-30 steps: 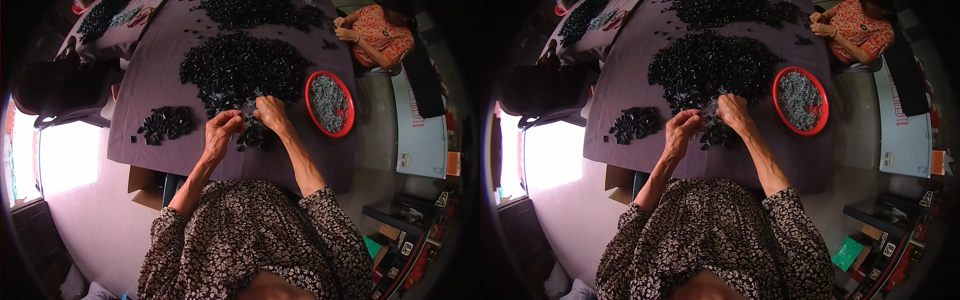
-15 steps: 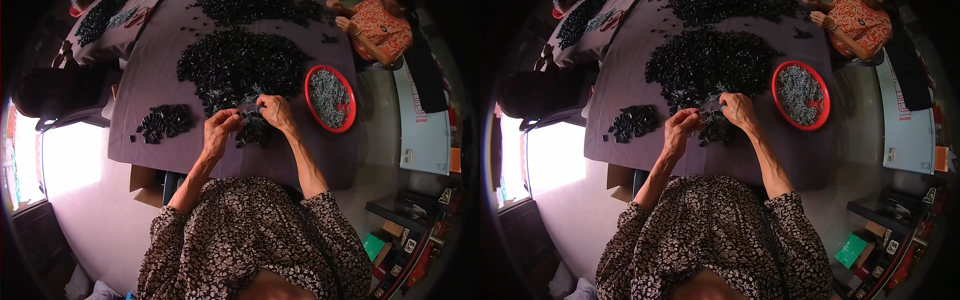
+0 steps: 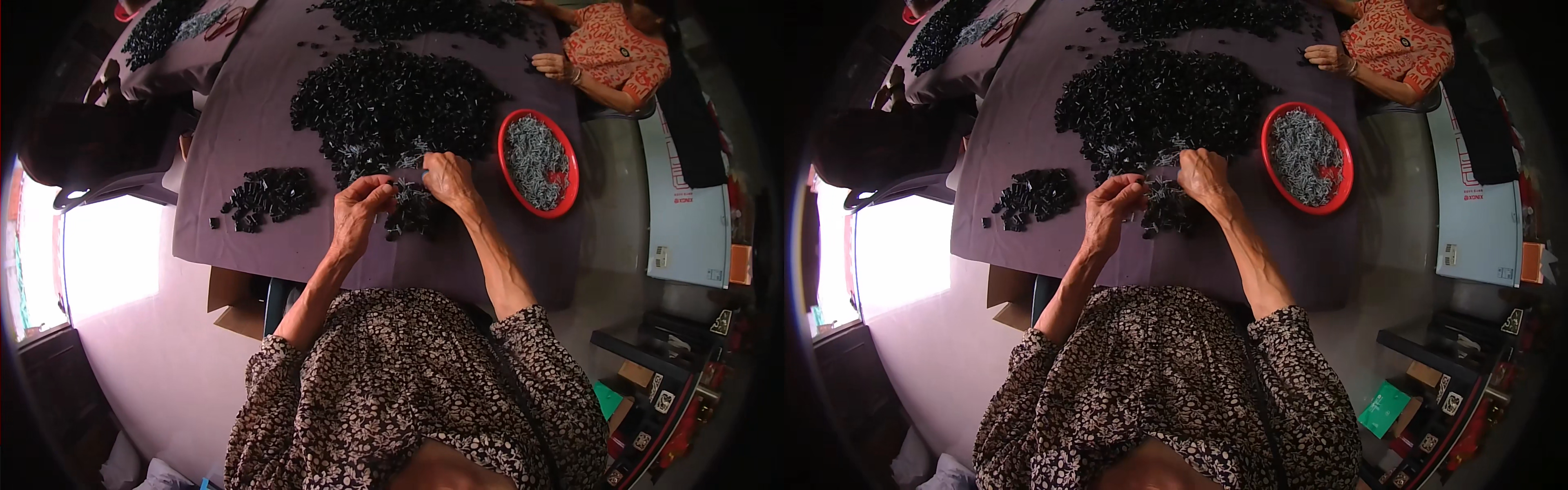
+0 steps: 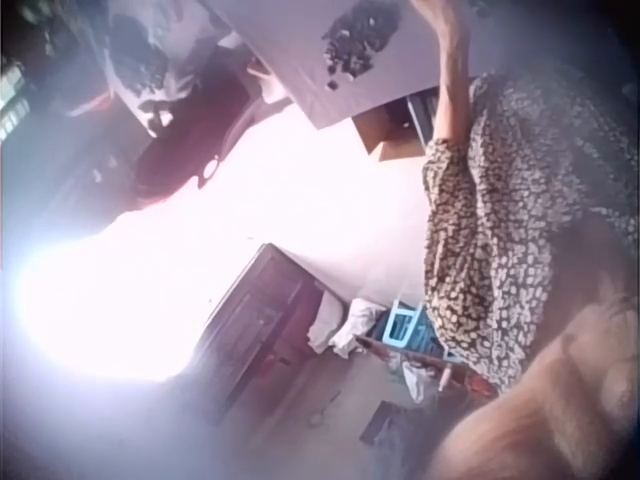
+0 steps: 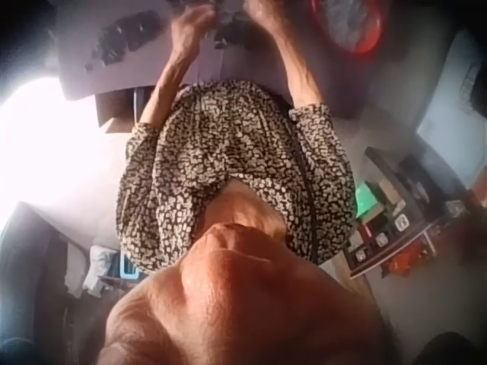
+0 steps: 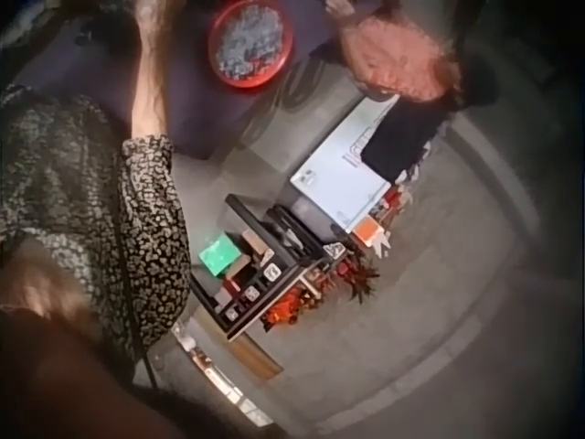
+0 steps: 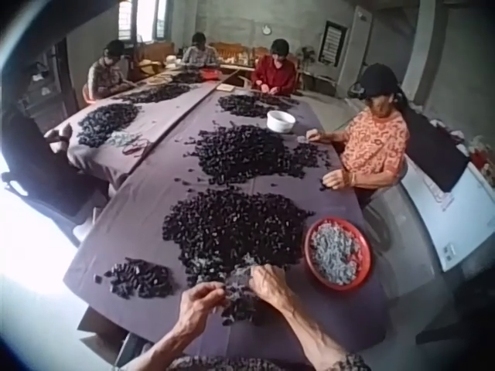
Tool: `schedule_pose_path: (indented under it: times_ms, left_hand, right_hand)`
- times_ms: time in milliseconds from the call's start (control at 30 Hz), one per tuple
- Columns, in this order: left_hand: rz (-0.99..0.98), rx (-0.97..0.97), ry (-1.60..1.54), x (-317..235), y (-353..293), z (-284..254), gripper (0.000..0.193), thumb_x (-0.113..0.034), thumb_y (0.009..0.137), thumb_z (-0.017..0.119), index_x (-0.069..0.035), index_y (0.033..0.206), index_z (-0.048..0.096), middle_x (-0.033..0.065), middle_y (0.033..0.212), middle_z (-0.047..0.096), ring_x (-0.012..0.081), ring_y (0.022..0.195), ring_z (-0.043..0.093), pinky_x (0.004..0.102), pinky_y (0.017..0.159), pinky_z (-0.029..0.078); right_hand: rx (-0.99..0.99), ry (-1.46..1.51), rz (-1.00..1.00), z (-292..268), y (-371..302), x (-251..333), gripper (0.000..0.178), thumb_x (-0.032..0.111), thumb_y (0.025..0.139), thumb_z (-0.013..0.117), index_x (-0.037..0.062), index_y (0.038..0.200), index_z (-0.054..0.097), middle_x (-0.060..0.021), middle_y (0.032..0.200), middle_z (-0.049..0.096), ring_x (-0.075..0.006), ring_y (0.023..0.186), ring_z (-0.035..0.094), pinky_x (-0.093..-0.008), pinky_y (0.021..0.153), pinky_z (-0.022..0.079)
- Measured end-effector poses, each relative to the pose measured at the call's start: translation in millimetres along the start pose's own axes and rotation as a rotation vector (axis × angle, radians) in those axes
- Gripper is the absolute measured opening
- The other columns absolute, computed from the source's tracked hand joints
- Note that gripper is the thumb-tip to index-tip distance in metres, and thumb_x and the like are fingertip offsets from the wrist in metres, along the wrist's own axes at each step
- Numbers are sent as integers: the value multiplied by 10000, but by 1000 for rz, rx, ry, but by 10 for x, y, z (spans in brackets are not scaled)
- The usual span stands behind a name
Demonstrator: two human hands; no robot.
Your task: The person assembles small black plastic components with metal inserts by hand at a workstation.
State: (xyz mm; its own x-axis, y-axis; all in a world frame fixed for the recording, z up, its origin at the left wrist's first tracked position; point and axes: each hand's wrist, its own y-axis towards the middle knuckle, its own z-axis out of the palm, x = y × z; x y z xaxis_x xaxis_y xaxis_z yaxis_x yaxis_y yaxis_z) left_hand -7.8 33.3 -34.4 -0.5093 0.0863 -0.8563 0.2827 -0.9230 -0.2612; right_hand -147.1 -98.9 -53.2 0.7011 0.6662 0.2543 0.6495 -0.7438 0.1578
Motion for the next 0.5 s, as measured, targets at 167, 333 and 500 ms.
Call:
schedule_pose_path:
  times_ms: [167, 333, 500]
  left_hand:
    - [-4, -9, 6, -1, 3, -28, 196, -134, 817, 616, -12, 970, 601, 54, 835, 641, 97, 678, 578, 217, 642, 468]
    - [-6, -2, 14, 37, 11, 13, 194, -131, 813, 620, -13, 966, 603, 57, 838, 642, 100, 674, 581, 221, 648, 474]
    - [-24, -4, -3, 37, 3, 46, 191, -124, 814, 619, -8, 965, 601, 61, 839, 642, 103, 672, 581, 226, 650, 478]
  right_hand:
    - [136, 260, 203, -169, -76, -97, 117, 88, 666, 521, 41, 726, 610, -160, 689, 609, -316, 678, 603, -399, 620, 468]
    - [122, 385, 218, -295, -127, -134, 106, 61, 663, 541, 38, 752, 593, -138, 670, 603, -307, 657, 593, -383, 596, 451]
    - [67, 261, 97, -168, -104, -52, 76, 37, 657, 530, 40, 711, 584, -143, 655, 599, -316, 647, 596, -397, 591, 467]
